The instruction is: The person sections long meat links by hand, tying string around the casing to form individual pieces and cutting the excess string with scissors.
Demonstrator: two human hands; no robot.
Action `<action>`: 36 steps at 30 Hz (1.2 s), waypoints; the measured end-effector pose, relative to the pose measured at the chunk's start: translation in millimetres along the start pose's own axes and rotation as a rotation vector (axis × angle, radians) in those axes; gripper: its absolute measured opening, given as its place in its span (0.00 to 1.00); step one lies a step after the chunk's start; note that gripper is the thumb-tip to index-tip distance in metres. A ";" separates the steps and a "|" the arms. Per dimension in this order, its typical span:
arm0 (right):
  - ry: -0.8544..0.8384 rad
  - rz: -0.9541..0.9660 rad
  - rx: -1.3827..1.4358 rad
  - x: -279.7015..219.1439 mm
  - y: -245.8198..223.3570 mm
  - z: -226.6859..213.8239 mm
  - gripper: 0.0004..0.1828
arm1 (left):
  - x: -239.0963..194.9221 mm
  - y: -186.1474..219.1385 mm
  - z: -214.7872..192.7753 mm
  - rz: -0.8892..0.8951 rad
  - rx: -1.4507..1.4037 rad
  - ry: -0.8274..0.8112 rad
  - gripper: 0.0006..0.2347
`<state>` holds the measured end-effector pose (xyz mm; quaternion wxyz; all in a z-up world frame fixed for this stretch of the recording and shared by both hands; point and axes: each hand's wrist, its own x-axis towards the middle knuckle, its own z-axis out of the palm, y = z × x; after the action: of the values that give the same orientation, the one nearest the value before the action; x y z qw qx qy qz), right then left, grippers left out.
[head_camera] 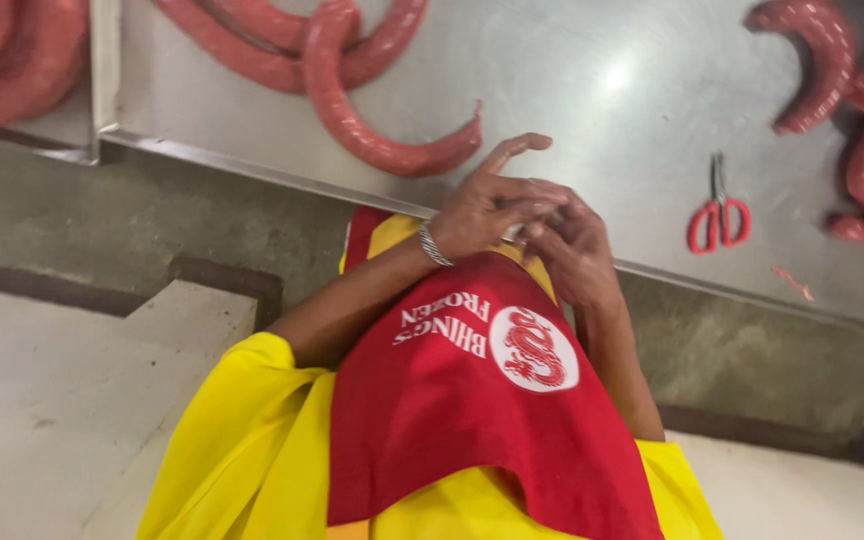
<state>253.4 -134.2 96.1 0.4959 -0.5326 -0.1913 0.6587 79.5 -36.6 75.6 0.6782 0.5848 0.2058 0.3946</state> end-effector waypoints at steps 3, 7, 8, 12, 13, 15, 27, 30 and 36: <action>-0.085 0.011 -0.086 2.1 7.3 -13.5 0.15 | -6.5 -0.4 -3.1 -0.270 -0.119 -0.038 0.08; -0.030 -0.263 0.018 -13.0 5.5 -29.9 0.02 | -14.0 -25.7 5.5 -0.502 -0.083 0.053 0.07; -0.145 -0.330 0.187 -16.2 3.2 -31.8 0.04 | -15.4 -31.1 6.0 -0.504 -0.066 0.080 0.07; -0.137 -0.226 0.592 -20.2 -4.6 -28.3 0.16 | -14.6 -39.1 13.1 -0.254 -0.005 0.098 0.07; -0.150 -0.219 0.588 -18.9 -8.0 -25.5 0.16 | -12.2 -40.0 16.7 -0.284 0.003 0.060 0.08; -0.129 -0.178 0.676 -17.3 -16.1 -24.3 0.35 | -8.4 -43.3 20.0 -0.241 0.088 -0.028 0.08; 0.459 -0.455 -2.121 70.0 -63.3 -251.4 0.20 | -59.7 -20.7 -92.4 -0.044 1.076 0.863 0.27; 0.721 -0.345 -1.959 100.9 -56.7 -243.8 0.19 | -59.4 -22.0 -120.9 -0.151 0.854 0.943 0.36; -0.236 -0.566 -1.084 122.6 27.1 -15.8 0.51 | -39.1 -28.9 -120.6 -0.352 0.267 0.869 0.36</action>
<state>262.5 -45.2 6.5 0.2856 -0.5610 -0.6857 0.3654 -24.9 9.0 12.9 0.5051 0.4040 0.6146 0.4516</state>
